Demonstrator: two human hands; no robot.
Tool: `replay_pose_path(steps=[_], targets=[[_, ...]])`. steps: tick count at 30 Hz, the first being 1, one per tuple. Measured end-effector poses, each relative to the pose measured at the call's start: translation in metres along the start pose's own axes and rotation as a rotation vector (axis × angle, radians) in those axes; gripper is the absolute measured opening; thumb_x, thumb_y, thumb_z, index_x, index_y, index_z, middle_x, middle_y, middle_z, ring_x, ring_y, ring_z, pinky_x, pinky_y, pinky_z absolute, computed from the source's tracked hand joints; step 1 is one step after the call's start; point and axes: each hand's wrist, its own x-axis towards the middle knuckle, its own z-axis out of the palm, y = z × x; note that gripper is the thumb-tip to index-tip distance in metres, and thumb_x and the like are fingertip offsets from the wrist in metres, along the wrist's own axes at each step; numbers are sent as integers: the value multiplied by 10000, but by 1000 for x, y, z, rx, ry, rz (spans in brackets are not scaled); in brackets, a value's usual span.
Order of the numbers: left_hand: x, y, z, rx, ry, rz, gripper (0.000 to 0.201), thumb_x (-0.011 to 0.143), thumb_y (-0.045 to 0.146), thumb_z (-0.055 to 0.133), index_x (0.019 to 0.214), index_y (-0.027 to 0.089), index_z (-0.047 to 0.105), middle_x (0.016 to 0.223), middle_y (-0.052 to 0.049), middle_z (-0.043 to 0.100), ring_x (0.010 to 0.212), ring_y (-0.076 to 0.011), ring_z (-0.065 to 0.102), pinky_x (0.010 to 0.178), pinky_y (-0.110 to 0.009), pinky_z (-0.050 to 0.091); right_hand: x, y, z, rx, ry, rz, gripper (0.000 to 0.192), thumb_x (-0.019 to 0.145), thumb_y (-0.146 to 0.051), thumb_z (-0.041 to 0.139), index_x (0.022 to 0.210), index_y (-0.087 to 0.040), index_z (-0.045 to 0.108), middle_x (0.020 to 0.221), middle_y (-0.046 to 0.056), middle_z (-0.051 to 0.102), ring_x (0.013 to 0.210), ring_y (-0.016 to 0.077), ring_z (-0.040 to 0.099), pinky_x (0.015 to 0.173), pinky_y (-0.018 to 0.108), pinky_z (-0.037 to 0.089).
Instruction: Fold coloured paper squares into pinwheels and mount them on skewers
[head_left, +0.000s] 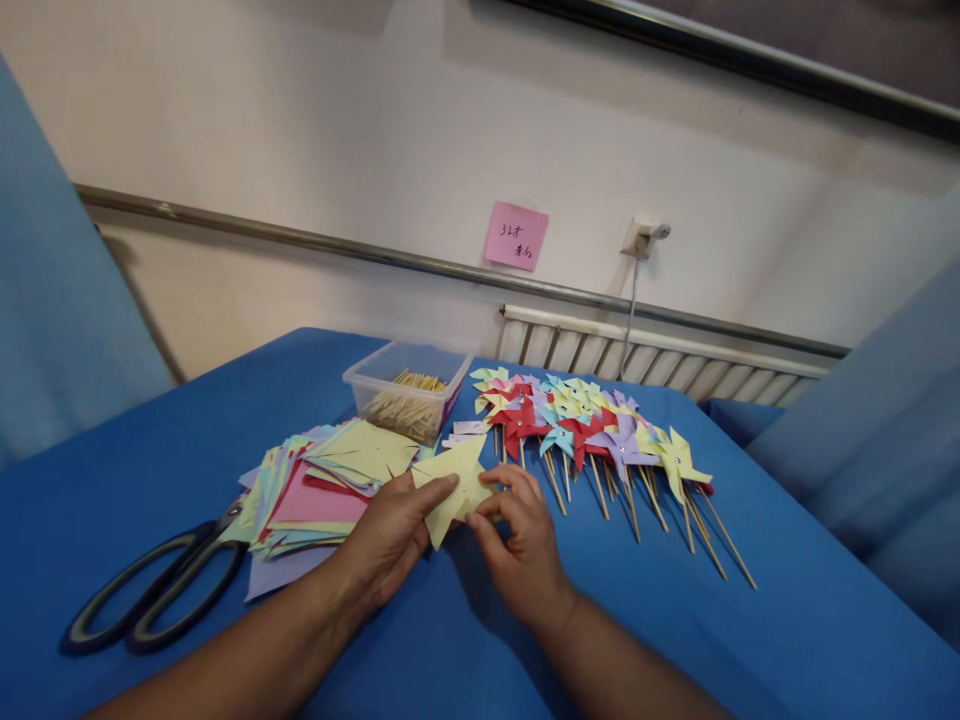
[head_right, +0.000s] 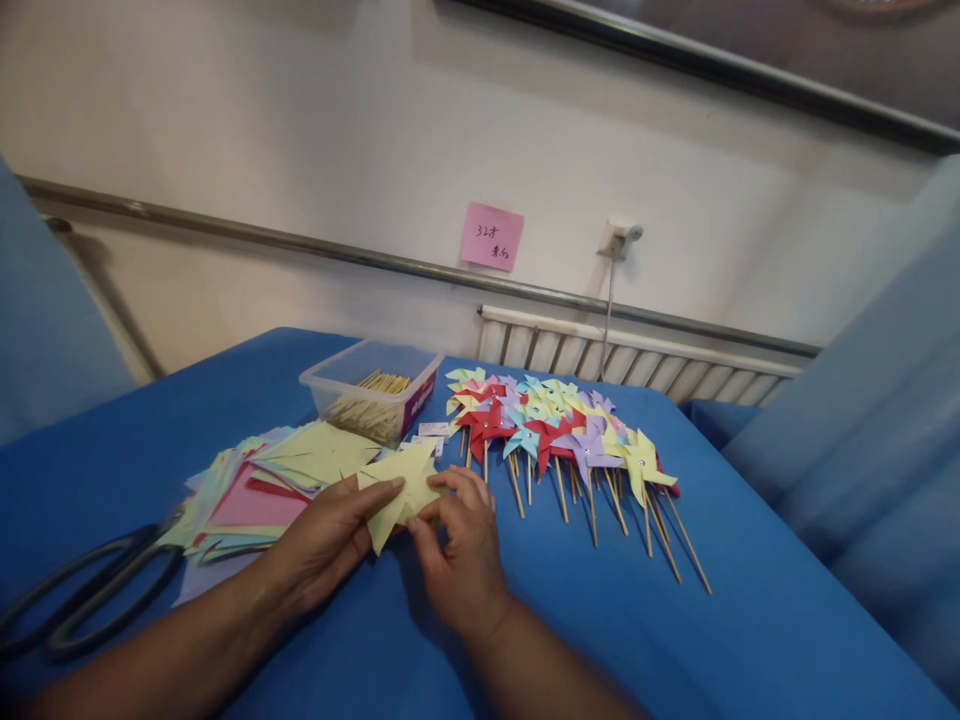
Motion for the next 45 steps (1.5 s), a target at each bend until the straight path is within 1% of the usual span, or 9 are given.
replay_pose_path(steps=[2, 5, 11, 19, 24, 29, 38, 42, 45], targets=[[0, -1, 1, 31, 8, -2, 505, 702, 197, 689, 1180, 94, 561, 844, -105, 736, 705, -230, 675, 649, -303, 506, 0, 2, 1, 28, 16, 47, 72, 763, -144, 615, 751, -213, 602, 1087, 46, 577, 1126, 217, 465, 974, 401, 347], [-1, -3, 1, 49, 3, 7, 480, 707, 179, 678, 1166, 91, 570, 853, -110, 736, 725, -228, 676, 662, -299, 505, 1, 4, 3, 63, 25, 108, 66, 751, -157, 630, 718, -207, 602, 1097, 50, 572, 1107, 213, 482, 953, 377, 361], [-2, -5, 1, 34, -70, 12, 399, 712, 147, 658, 1107, 105, 616, 931, -113, 726, 805, -224, 669, 723, -299, 504, 2, 4, 3, 113, 28, 231, 87, 740, -168, 632, 666, -199, 601, 1098, 59, 573, 1059, 203, 520, 914, 337, 381], [2, -8, -3, 110, -78, 2, 429, 678, 92, 674, 1102, 124, 620, 966, -90, 722, 834, -205, 667, 745, -267, 491, 2, 8, 4, 150, 29, 303, 109, 730, -185, 631, 627, -192, 598, 1055, 63, 593, 1013, 199, 549, 898, 328, 391], [3, -9, 0, 139, -47, -6, 457, 637, 83, 694, 1088, 116, 630, 960, -96, 724, 841, -214, 666, 747, -270, 490, 2, 6, 4, 160, 29, 325, 91, 731, -189, 623, 640, -187, 613, 1054, 74, 598, 1016, 206, 549, 881, 335, 405], [2, -8, 3, 137, -48, -9, 474, 619, 110, 711, 1088, 122, 641, 957, -103, 725, 843, -225, 665, 775, -296, 488, 2, 6, 4, 170, 30, 321, 99, 729, -199, 626, 632, -190, 614, 1045, 70, 608, 1005, 209, 557, 881, 344, 407], [2, -8, 3, 134, -50, -5, 414, 625, 131, 710, 1036, 121, 663, 941, -95, 726, 835, -214, 659, 805, -300, 472, 1, 8, 6, 185, 32, 316, 120, 737, -196, 626, 619, -187, 603, 1035, 70, 612, 992, 200, 564, 879, 339, 409], [2, -8, 3, 167, -35, 8, 429, 627, 132, 698, 1053, 118, 649, 932, -86, 722, 819, -206, 652, 768, -292, 475, 0, 9, 6, 179, 29, 314, 121, 739, -211, 621, 621, -192, 602, 1032, 66, 618, 983, 198, 568, 886, 339, 403], [3, -8, 3, 214, 4, -3, 459, 615, 159, 712, 1066, 113, 640, 919, -83, 718, 773, -187, 640, 693, -265, 476, 0, 9, 6, 187, 25, 316, 118, 740, -217, 617, 626, -189, 603, 1031, 66, 621, 985, 197, 570, 886, 334, 403]])
